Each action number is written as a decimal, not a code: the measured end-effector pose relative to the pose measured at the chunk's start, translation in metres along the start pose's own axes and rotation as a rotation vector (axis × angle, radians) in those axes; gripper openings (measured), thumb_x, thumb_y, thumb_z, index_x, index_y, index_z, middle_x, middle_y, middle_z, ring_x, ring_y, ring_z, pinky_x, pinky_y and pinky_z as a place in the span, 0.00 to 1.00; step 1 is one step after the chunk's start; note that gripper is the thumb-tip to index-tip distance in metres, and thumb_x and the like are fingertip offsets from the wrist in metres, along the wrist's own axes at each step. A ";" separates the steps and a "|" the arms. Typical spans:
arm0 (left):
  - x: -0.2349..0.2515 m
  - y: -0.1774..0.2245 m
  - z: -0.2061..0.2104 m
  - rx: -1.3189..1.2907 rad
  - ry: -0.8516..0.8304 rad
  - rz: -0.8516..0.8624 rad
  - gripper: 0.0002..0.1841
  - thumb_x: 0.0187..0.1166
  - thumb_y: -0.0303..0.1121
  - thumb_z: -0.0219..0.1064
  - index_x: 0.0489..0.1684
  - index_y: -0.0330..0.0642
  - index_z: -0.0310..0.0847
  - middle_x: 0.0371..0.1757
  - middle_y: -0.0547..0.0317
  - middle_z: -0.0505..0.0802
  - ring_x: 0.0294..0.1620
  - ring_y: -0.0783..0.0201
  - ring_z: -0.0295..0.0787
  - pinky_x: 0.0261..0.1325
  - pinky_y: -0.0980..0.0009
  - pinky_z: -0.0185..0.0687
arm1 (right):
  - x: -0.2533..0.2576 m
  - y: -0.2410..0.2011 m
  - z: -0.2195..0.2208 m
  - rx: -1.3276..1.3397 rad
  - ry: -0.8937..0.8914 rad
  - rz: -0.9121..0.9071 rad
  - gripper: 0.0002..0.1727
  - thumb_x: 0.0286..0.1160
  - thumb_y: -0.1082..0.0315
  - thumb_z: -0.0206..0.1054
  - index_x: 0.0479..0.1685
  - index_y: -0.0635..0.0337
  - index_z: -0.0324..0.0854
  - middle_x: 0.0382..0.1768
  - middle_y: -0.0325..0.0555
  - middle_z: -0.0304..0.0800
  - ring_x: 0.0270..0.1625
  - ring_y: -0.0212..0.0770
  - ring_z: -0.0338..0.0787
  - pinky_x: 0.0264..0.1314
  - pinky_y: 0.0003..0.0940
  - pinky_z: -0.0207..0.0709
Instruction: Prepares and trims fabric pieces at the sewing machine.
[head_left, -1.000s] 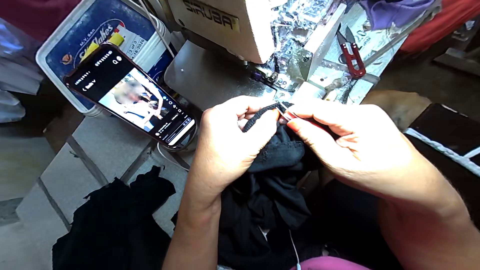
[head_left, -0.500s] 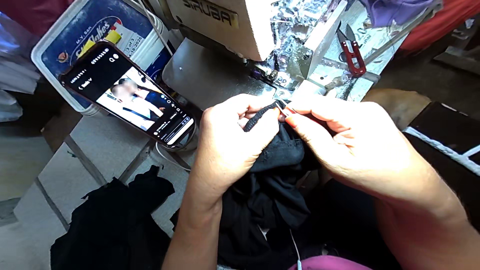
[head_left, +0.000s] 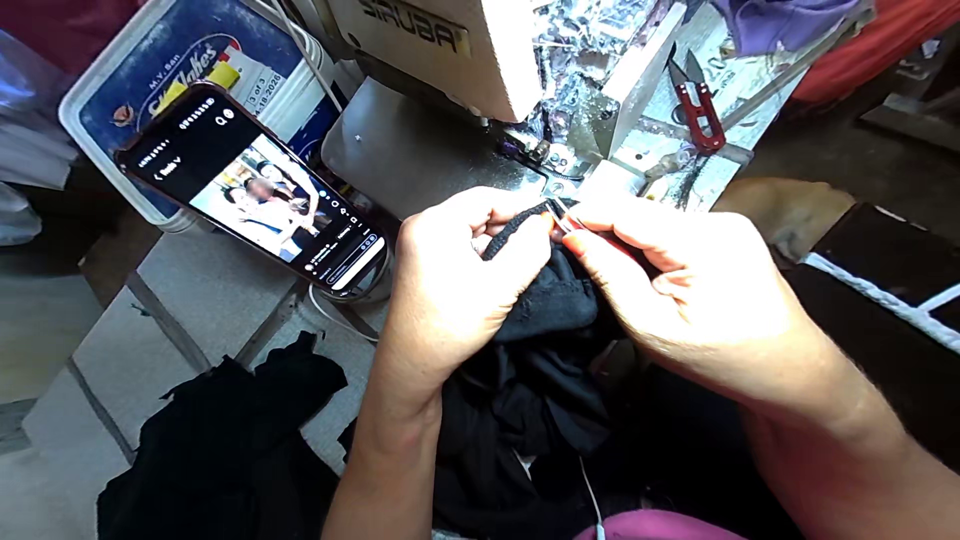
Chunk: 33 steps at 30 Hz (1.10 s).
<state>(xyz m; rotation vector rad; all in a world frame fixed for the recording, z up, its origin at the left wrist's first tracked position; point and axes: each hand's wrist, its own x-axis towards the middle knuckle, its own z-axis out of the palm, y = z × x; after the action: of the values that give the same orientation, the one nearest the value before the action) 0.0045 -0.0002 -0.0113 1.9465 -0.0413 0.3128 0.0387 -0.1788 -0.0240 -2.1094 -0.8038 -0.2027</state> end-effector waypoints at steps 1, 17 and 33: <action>0.000 0.000 0.000 -0.002 0.000 -0.002 0.05 0.71 0.21 0.71 0.39 0.38 0.89 0.28 0.70 0.91 0.26 0.83 0.85 0.30 0.88 0.81 | 0.000 0.000 0.000 0.000 -0.002 -0.001 0.13 0.84 0.64 0.60 0.48 0.55 0.92 0.32 0.31 0.89 0.35 0.15 0.82 0.35 0.12 0.70; -0.001 0.001 0.001 0.006 -0.009 0.006 0.03 0.70 0.22 0.72 0.35 0.40 0.88 0.26 0.71 0.89 0.24 0.84 0.83 0.28 0.89 0.79 | -0.001 -0.003 0.006 -0.051 0.072 -0.030 0.12 0.84 0.66 0.60 0.46 0.59 0.91 0.30 0.36 0.88 0.32 0.19 0.81 0.32 0.15 0.68; 0.000 0.000 -0.002 -0.004 -0.154 0.105 0.19 0.73 0.23 0.70 0.63 0.33 0.79 0.53 0.62 0.91 0.52 0.80 0.88 0.57 0.83 0.85 | -0.003 0.010 0.005 0.243 0.149 -0.028 0.08 0.79 0.72 0.66 0.43 0.66 0.89 0.36 0.35 0.90 0.39 0.11 0.83 0.45 0.05 0.75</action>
<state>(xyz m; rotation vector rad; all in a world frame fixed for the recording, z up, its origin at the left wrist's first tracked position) 0.0046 0.0020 -0.0108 1.9645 -0.2449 0.2313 0.0418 -0.1802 -0.0349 -1.8335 -0.7316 -0.2606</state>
